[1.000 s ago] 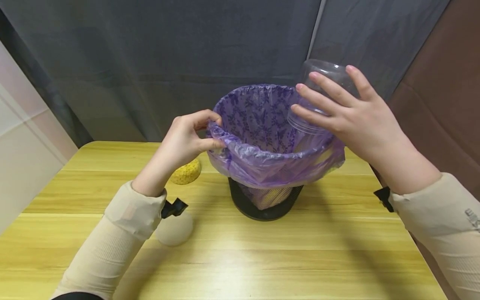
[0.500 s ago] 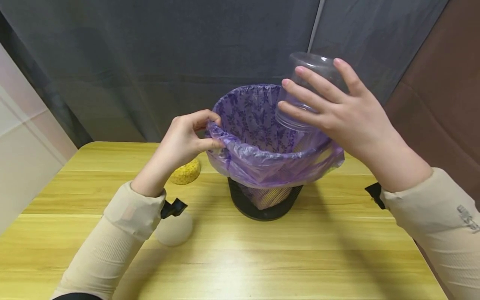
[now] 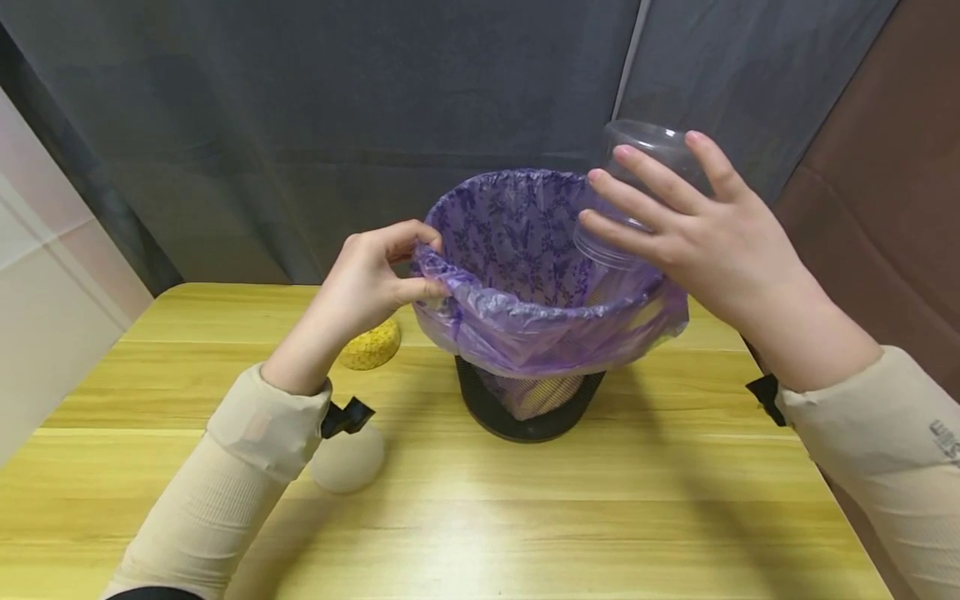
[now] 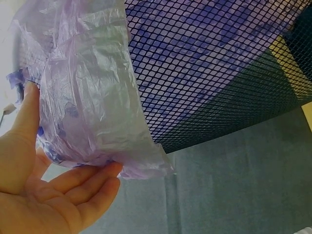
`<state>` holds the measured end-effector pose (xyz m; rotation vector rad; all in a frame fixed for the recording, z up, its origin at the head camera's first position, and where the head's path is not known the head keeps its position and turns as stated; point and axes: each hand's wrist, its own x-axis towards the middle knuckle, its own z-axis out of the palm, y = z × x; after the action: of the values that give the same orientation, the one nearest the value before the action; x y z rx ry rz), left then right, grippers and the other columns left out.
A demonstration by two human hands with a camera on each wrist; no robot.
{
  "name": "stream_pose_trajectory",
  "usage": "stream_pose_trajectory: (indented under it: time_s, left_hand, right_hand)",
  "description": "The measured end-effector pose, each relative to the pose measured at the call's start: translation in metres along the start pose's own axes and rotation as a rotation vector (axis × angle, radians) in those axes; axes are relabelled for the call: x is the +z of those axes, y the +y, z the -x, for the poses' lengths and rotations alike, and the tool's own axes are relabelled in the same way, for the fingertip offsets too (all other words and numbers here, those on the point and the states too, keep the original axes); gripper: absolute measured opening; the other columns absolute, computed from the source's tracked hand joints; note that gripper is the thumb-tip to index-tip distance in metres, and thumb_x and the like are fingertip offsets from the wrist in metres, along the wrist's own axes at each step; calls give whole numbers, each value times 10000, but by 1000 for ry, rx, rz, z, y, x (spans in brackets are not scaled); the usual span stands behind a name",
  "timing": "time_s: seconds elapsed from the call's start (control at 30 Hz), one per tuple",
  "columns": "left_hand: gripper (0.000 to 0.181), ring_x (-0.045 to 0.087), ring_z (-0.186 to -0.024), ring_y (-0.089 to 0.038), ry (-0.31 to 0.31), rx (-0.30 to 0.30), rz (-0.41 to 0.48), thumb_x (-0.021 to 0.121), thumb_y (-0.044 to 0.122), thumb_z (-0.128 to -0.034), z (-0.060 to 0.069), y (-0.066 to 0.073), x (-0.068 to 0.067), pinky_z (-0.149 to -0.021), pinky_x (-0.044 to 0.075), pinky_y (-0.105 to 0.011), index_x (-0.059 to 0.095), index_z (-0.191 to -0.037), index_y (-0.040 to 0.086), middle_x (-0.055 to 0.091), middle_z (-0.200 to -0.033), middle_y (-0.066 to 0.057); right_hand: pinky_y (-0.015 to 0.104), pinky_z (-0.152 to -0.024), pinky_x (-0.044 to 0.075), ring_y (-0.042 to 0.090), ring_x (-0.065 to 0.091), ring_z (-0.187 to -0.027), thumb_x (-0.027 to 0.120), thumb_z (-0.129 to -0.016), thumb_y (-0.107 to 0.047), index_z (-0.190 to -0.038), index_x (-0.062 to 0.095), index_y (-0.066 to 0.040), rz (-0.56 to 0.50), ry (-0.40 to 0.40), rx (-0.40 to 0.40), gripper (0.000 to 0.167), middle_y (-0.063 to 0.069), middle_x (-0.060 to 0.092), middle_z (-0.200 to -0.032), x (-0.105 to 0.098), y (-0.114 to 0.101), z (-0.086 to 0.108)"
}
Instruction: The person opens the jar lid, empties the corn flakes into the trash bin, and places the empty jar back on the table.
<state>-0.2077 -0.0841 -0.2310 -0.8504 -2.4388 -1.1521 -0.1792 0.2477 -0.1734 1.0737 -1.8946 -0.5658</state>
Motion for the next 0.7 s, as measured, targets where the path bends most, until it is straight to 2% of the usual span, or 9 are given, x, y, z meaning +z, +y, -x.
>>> stream_pose_trajectory:
  time_s: [0.1,0.3,0.53,0.7]
  left_hand:
    - [366,303,-594,-140,-2,6,-2,855,206,-711,-1,-2,0,-556,280,-307,643,-995,114,487,-710,-24]
    - [374,378,-643,-148,-4,7,14,861,186,-705,-1,-4,0,-586,330,-307,650,-1001,95,585,-825,-14]
    - [360,359,-606,-124,-10,6,10,854,197,-717,-1,-4,0,-545,321,-291,643,-995,109,563,-790,-15]
    - [367,367,-625,-136,-8,7,15,857,197,-712,-1,-4,0,-562,320,-299,647,-998,106,575,-813,-17]
  right_hand:
    - [517,-1076,195,222,272,-1389,625,-683,185,-1491,301,-301,-8,-20,7,998,-14,287,-1539,0,0,4]
    - [508,-1071,211,213,291,-1380,569,-733,210,-1500,284,-319,15,8,1,974,-18,316,-1525,3,-1,3]
    - [540,-1076,185,209,297,-1376,583,-756,179,-1461,359,-309,-30,46,75,886,-22,344,-1510,3,-1,3]
    - [544,-1071,190,205,297,-1375,588,-747,184,-1452,368,-316,-28,56,86,891,-31,349,-1507,3,0,1]
